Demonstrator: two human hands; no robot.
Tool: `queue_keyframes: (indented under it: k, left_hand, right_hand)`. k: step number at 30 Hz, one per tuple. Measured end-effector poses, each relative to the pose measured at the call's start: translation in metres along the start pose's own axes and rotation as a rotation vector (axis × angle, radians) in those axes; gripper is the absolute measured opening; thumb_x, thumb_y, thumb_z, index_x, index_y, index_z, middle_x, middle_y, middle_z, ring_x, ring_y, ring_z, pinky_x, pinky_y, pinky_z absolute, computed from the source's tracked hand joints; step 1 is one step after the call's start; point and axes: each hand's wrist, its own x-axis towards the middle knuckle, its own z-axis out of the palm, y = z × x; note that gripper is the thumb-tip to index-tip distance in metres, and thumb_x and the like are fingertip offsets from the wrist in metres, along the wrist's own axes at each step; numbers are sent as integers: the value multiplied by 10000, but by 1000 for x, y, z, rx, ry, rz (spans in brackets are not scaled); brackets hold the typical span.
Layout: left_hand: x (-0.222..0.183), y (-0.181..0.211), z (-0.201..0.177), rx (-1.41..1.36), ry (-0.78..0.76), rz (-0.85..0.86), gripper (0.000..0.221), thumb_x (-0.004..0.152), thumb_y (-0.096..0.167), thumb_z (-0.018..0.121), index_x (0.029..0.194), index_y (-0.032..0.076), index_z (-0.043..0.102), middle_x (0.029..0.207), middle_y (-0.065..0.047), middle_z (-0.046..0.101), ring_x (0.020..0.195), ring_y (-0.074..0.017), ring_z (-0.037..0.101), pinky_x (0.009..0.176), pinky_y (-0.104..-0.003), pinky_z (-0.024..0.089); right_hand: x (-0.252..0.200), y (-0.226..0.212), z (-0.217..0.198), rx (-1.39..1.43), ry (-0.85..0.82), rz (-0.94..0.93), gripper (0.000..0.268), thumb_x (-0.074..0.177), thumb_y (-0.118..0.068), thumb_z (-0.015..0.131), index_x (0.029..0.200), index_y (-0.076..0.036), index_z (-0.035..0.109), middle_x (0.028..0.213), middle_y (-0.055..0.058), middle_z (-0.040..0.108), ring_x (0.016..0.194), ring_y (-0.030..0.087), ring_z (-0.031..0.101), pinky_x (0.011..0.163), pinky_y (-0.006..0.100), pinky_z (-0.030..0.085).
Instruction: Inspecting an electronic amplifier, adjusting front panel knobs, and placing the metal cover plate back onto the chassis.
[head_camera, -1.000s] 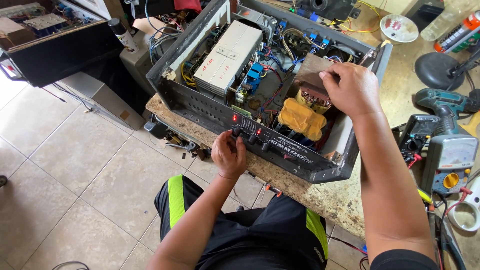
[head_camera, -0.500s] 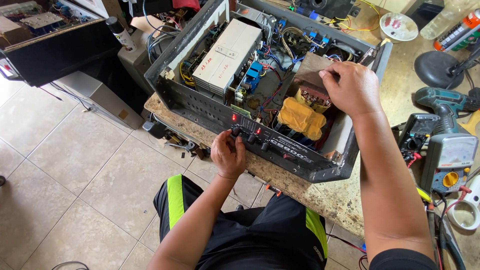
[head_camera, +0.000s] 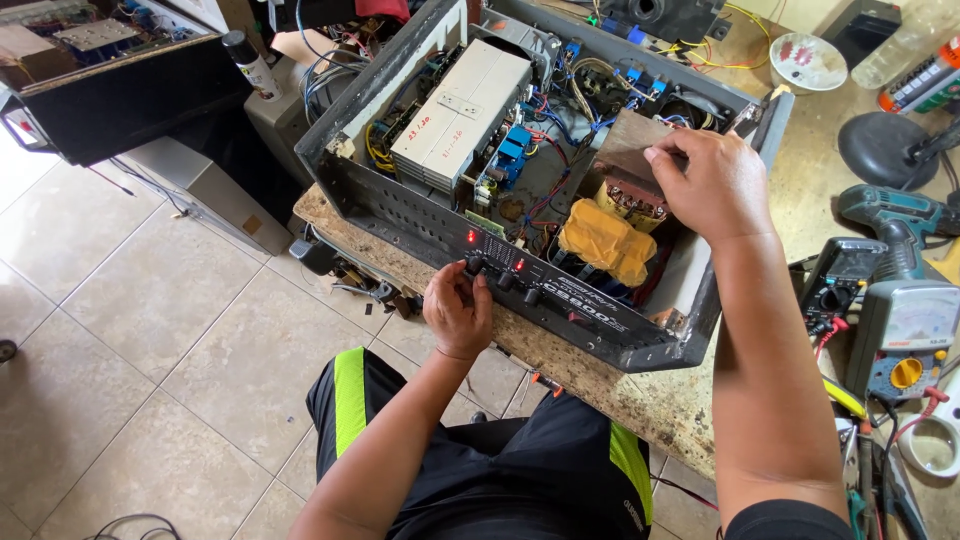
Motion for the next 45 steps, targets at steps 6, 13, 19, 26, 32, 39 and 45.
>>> queue_keyframes:
  k: [6,13,19,26,32,39,45]
  left_hand:
    - [-1,1,2,-9,-9,-24,357,888,125,706,1198,-7,587,685,-61,604,553,-289,581,608,-389,510]
    - [6,22,0,-16,-101,-71,309,947,43,625,1219,-1,484,743,-62,513,568,-150,468,525,-305,378]
    - [-1,20,6,-51,-133,-133,332,961,60,567,1260,5,434,779,-74,496,646,-177,481,602,-316,389]
    - [-12,13,12,-26,-108,-230,321,975,117,571,1245,-2,445,878,-89,493,744,-164,504,697,-282,421]
    - [-14,10,12,4,-127,-229,313,965,115,564,1237,34,432,939,-69,453,751,-142,441,694,-284,377]
    - [-14,11,15,-34,-132,-217,288,975,92,504,1241,47,404,989,-61,441,756,-118,398,689,-267,337]
    - [-19,2,14,-61,-120,-220,334,978,129,511,1276,37,391,1007,-64,485,790,-118,429,715,-264,363]
  right_hand:
    - [-5,-19,-31,73,-9,-16,148,1060,-377,713,1088,-244,774,975,27,765,958,352,730,1059,548,489]
    - [3,-25,-47,294,-115,-42,228,1119,-306,628,1111,-101,726,1101,33,751,1095,288,687,1175,648,283]
    - [8,-21,-54,349,-85,-122,202,1100,-226,629,1101,-54,735,1040,68,765,940,305,703,1119,686,350]
    - [13,-4,-50,456,128,-121,132,1098,-143,677,1082,-22,727,953,82,655,850,273,612,671,434,465]
    - [13,3,-72,542,286,-65,123,1136,-122,673,1056,-39,716,878,52,658,725,188,586,581,342,418]
    - [-9,32,-127,462,189,-88,211,1236,-116,700,1260,83,768,933,129,732,643,160,592,530,290,432]
    - [-22,44,-137,623,200,22,182,1311,12,692,1373,181,716,978,181,687,856,231,615,799,364,506]
